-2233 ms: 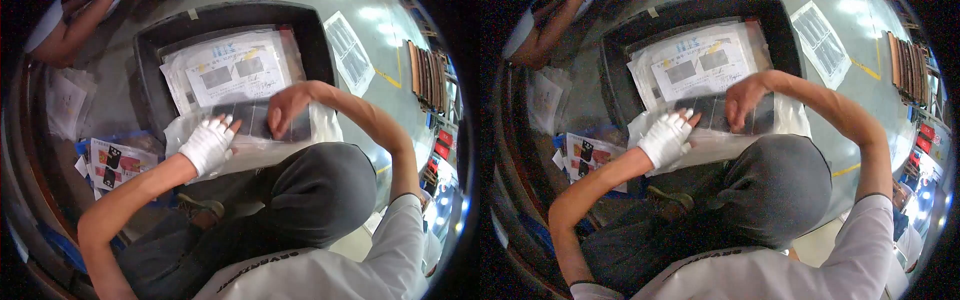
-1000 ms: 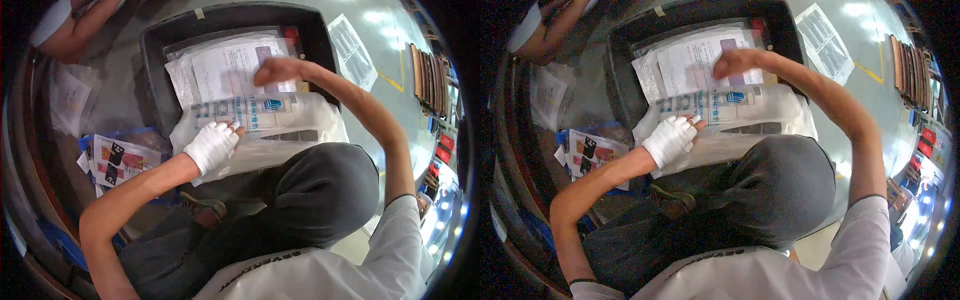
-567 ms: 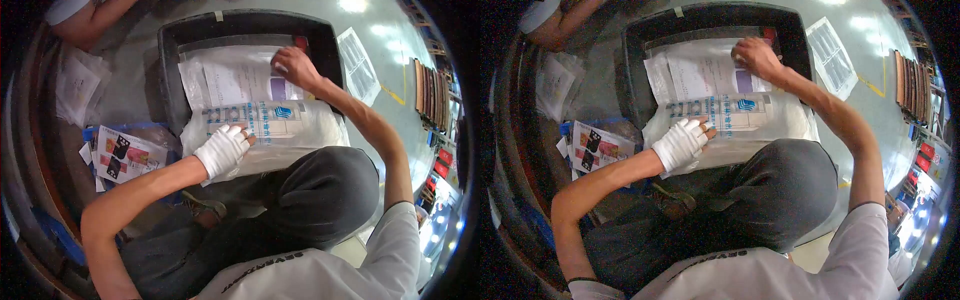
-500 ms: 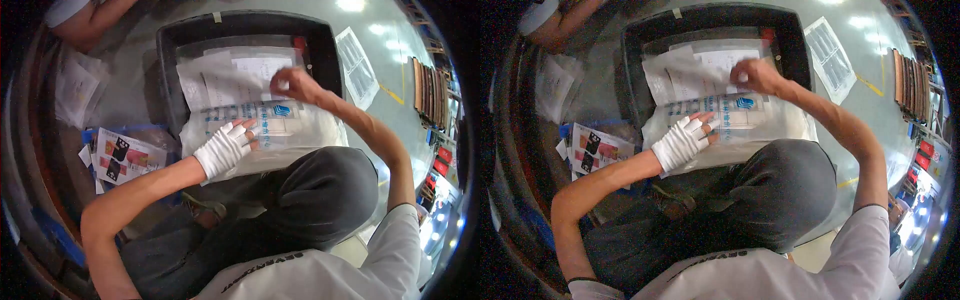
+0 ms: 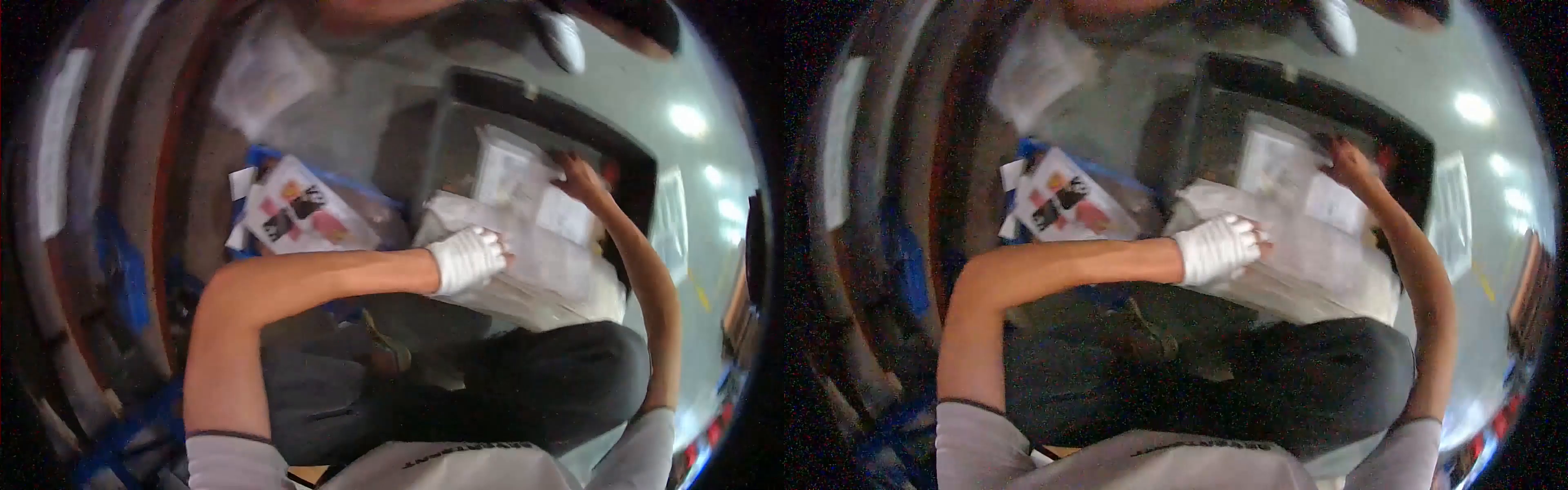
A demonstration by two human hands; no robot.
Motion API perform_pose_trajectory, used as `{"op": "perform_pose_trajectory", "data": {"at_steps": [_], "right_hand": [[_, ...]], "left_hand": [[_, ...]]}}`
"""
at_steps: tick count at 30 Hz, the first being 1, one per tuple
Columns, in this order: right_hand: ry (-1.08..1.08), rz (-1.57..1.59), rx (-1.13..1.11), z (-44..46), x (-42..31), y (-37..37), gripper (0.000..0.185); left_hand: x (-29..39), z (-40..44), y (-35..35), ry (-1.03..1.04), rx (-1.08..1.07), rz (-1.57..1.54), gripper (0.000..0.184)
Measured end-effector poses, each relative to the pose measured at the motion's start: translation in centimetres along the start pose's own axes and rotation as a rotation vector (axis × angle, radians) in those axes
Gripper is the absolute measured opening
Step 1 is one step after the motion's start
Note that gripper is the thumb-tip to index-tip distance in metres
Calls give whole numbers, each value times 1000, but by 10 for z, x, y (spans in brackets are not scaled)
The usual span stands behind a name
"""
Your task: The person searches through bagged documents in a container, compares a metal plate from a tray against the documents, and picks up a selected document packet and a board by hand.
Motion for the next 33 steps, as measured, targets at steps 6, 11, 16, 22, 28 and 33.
{"op": "perform_pose_trajectory", "data": {"at_steps": [6, 11, 16, 22, 28, 33], "right_hand": [[196, 406, -236, 21, -77, -68, 42], [-91, 365, 25, 31, -225, -159, 41], [-392, 311, -72, 78, -319, -102, 40], [-447, 108, -16, 110, -382, -65, 22], [-546, 135, -40, 110, -377, -53, 20], [-563, 152, -13, 111, -379, -56, 11]], "left_hand": [[-105, -91, -112, -461, 257, -26, 50], [-258, -326, -157, -1193, 571, 106, 49], [-331, -546, -141, -1822, 1026, 85, 58], [-417, -626, -71, -1875, 1449, -523, 62], [-428, -577, -133, -1958, 1092, -249, 53], [-520, -624, -46, -1958, 1631, -607, 80]]}}
Point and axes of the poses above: each hand's wrist, its own z-axis towards the middle knuckle, its own y-axis out of the palm, x = y × z, the point moved 10 cm from there along z, towards the middle knuckle, and after that the axes turned 7 degrees about y, right-handed, at the moved point
